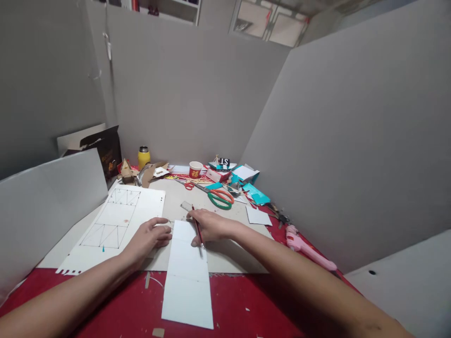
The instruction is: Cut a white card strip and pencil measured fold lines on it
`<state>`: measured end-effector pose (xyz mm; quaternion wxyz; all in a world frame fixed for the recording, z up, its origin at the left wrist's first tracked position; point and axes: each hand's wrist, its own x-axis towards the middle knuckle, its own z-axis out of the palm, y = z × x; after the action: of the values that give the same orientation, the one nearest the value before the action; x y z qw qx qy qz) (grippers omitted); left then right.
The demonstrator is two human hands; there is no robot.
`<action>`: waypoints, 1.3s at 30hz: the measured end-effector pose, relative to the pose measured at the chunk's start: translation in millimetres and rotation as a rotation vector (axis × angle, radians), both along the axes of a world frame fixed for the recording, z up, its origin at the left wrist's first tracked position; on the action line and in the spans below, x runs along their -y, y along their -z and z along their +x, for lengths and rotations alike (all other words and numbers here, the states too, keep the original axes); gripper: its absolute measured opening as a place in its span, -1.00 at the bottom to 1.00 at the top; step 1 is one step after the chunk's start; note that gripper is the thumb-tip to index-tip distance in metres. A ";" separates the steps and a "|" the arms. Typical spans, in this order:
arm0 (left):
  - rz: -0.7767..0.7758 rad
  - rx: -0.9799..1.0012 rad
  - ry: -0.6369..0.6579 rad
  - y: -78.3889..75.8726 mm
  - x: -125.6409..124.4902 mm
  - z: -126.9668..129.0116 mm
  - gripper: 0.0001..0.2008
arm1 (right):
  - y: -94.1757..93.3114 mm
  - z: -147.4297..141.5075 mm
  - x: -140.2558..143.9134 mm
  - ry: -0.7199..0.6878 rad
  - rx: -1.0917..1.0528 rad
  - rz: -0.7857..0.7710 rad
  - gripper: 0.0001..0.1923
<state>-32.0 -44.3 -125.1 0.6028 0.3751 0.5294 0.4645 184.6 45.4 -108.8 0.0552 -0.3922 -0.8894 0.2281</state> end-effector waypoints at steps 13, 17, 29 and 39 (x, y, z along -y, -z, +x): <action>0.004 0.262 0.050 3.9 -10.1 -9.9 -0.72 | -26.3 46.7 -6.2 0.044 -0.549 -0.444 -0.70; 0.018 0.319 0.009 9.8 -18.1 -13.5 -0.83 | -29.6 52.6 -4.3 0.246 -0.942 -0.343 -0.67; 0.125 0.312 0.110 -11.1 -0.1 -5.1 -0.69 | -0.6 -21.7 32.5 0.308 -1.224 -0.362 -0.72; 0.144 0.272 0.073 -5.3 -4.8 -5.2 -0.61 | 4.8 -39.8 22.8 0.411 -1.346 -0.428 -0.65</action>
<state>-37.1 -39.5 -119.8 0.6570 0.3697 0.3943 0.5255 144.8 22.6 -113.5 0.5534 -0.3283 -0.5074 0.5731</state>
